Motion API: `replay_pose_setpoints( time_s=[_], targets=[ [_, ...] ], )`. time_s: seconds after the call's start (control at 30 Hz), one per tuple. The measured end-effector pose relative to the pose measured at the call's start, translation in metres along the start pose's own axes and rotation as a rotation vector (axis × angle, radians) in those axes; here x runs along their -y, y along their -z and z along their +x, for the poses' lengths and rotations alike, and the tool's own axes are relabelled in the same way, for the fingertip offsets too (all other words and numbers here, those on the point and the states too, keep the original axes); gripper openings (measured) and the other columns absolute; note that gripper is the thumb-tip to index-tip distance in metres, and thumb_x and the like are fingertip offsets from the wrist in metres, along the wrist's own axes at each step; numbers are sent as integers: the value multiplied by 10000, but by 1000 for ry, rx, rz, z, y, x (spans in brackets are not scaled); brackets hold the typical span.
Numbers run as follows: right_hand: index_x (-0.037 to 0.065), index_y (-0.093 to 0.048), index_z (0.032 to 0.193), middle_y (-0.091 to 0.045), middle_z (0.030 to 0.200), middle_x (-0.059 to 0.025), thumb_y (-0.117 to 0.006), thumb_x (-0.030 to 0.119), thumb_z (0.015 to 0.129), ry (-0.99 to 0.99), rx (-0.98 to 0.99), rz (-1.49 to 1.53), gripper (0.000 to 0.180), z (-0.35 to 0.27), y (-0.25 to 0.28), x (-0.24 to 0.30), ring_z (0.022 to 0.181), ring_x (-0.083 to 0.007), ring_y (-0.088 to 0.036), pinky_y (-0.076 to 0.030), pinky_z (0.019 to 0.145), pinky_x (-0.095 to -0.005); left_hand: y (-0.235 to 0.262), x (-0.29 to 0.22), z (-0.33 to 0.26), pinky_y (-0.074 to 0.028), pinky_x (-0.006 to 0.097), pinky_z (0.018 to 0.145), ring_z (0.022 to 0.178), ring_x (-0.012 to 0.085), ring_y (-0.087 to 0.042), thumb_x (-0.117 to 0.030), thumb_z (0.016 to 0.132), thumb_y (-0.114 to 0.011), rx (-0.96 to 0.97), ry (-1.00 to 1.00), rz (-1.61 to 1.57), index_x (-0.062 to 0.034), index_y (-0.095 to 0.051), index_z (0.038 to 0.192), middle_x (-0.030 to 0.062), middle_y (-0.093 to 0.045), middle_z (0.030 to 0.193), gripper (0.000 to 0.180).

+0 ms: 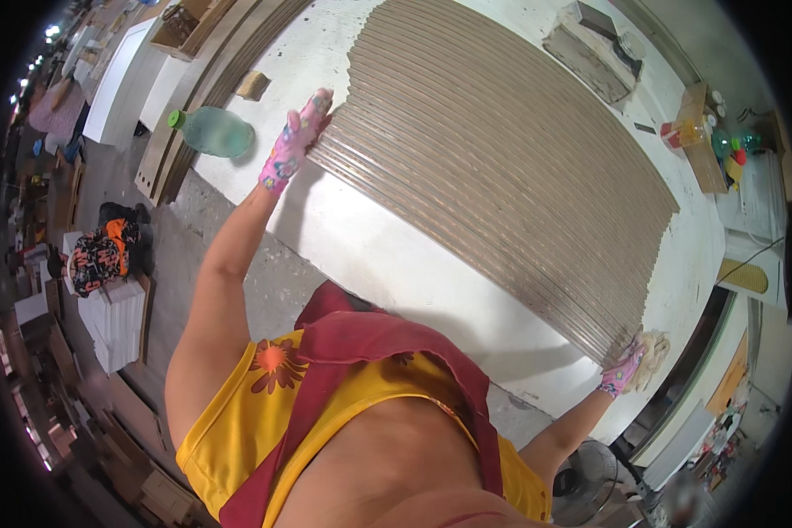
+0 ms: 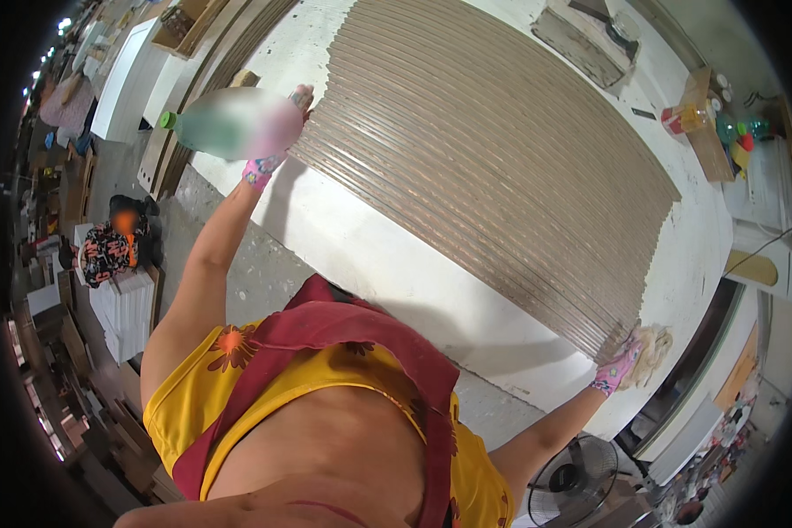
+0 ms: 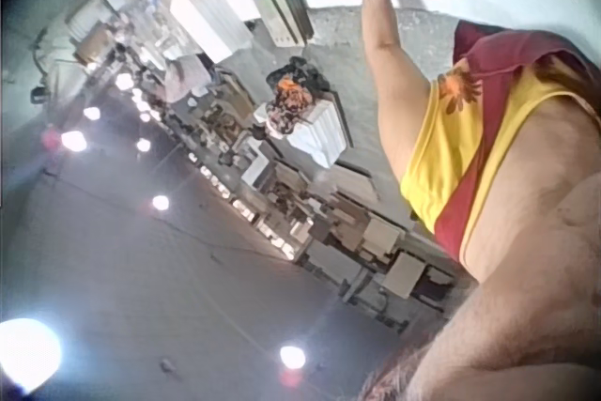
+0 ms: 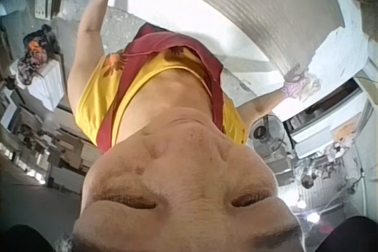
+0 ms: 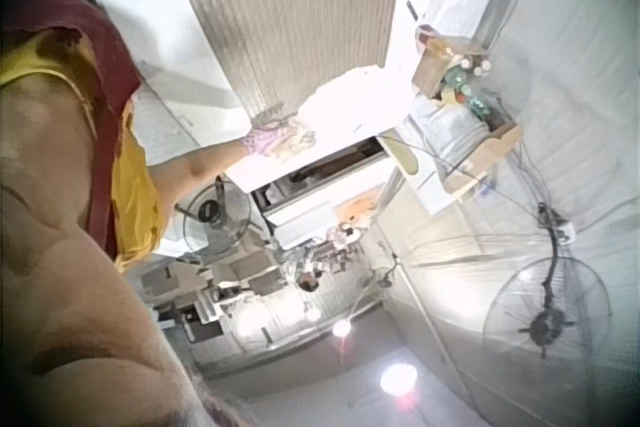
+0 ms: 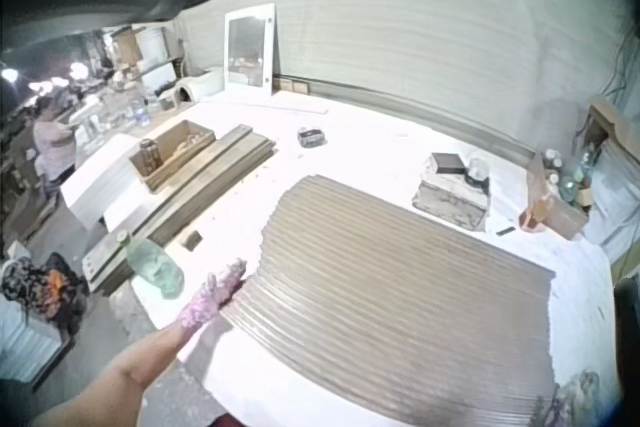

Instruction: The person wipes a grooved wood panel with a cloth, applies liquid from a plastic bottle to the cloth, and rubs the panel again followed by wiping a small wooden block.

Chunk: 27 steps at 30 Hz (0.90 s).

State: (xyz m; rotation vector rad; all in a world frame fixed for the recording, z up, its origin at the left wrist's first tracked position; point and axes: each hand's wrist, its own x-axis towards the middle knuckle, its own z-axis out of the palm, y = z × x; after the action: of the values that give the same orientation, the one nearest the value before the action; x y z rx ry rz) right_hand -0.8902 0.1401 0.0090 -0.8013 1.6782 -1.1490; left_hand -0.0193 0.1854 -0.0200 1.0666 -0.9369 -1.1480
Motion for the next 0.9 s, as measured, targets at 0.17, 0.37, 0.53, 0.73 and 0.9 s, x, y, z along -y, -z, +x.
replay_pose_setpoints(
  time_s=[0.17, 0.37, 0.53, 0.73, 0.9],
  targets=[
    [97, -337, 1453, -371, 1461, -53, -396, 505, 977, 111, -176, -513, 630, -24, -45, 38, 1283, -243, -391, -283, 1081, -365, -19, -3, 30, -86, 302, 1162, 1439, 189, -128, -693, 906, -301, 10, 34, 322, -17, -207, 1485, 96, -175, 1555, 895],
    [91, -330, 1455, -435, 1396, -86, -422, 498, 973, 107, -138, -217, 637, -32, -62, 35, 1217, -197, -431, -356, 1022, -287, -38, -28, 21, -132, 310, 1151, 1416, 224, -208, -775, 847, -282, -29, 138, 219, -24, -254, 1475, 118, -236, 1532, 980],
    [24, -335, 1444, -428, 1406, -140, -368, 513, 984, 9, -38, -195, 672, 6, -29, 19, 1260, -215, -418, -322, 1058, -314, -27, -26, 45, -178, 326, 1140, 1384, 250, -267, -827, 795, -294, -139, 119, -7, -21, -227, 1481, 144, -299, 1493, 1061],
    [-25, -365, 1415, -389, 1447, -153, -320, 601, 958, 18, -166, -357, 777, 18, -65, 51, 1312, -241, -387, -256, 1095, -318, -25, -27, 110, -158, 357, 1143, 1386, 266, -255, -790, 822, -283, -220, 200, 6, -113, -135, 1515, 130, -216, 1538, 981],
    [-43, -413, 1379, -474, 1367, -157, -363, 640, 927, -111, -250, -623, 821, 17, -73, 57, 1223, -244, -466, -326, 1054, -324, -2, 8, 128, -240, 323, 1105, 1362, 201, -297, -681, 919, -228, -152, 34, 116, -118, -304, 1467, 100, -290, 1510, 790]
  ],
)
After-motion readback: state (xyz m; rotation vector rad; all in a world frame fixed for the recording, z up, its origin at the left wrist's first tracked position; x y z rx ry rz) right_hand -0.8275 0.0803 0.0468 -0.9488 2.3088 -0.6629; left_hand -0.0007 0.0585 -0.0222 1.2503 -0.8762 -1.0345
